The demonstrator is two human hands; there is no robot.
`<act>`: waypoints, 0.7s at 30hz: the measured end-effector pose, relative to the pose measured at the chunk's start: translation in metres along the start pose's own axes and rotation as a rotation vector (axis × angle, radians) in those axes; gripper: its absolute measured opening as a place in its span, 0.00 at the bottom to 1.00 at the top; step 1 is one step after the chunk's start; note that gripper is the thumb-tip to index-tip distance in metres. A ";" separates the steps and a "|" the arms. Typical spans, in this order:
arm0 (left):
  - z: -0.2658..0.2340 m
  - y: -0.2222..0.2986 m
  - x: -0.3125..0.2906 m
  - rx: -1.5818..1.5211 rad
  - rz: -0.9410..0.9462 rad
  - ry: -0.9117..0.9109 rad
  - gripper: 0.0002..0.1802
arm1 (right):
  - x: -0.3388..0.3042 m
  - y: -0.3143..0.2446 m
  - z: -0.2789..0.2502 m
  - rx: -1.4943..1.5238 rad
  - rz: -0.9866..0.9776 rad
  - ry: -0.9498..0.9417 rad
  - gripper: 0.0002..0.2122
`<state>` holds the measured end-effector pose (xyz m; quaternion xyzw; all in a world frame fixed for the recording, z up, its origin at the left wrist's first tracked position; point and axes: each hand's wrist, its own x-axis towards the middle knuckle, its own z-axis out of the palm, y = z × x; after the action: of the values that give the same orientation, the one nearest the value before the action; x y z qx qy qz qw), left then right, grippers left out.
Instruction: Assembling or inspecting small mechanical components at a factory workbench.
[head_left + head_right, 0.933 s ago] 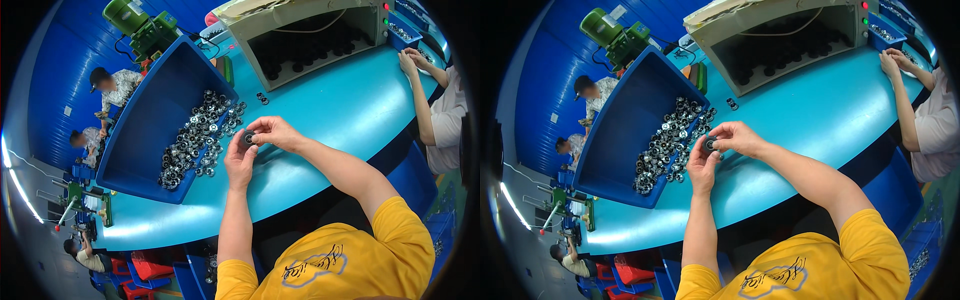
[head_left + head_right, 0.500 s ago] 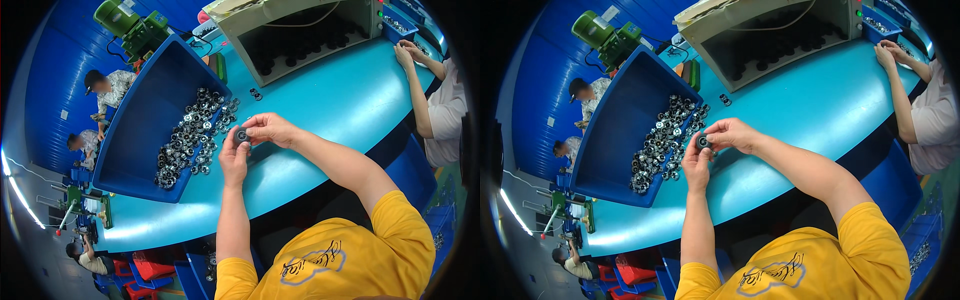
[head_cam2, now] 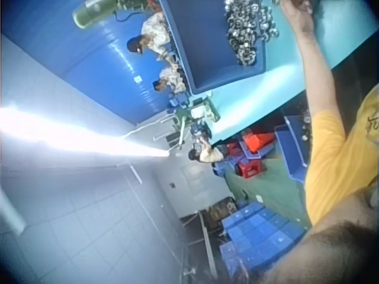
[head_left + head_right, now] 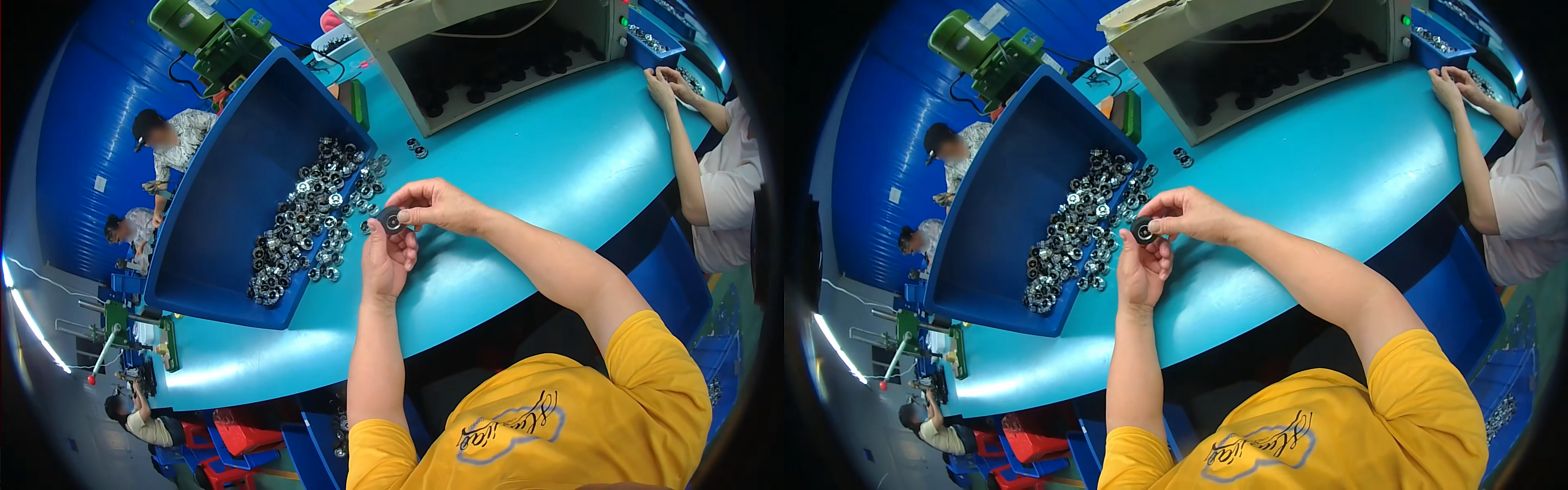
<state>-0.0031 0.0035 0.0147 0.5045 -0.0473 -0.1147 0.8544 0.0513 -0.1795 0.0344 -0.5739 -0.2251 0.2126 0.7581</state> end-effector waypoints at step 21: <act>-0.007 -0.010 0.002 0.496 0.350 0.365 0.19 | 0.003 0.024 0.011 0.180 0.063 0.050 0.16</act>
<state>-0.0011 0.0044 0.0025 0.6931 -0.0059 0.1403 0.7070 0.0455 -0.1634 0.0145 -0.5153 -0.1678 0.2416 0.8050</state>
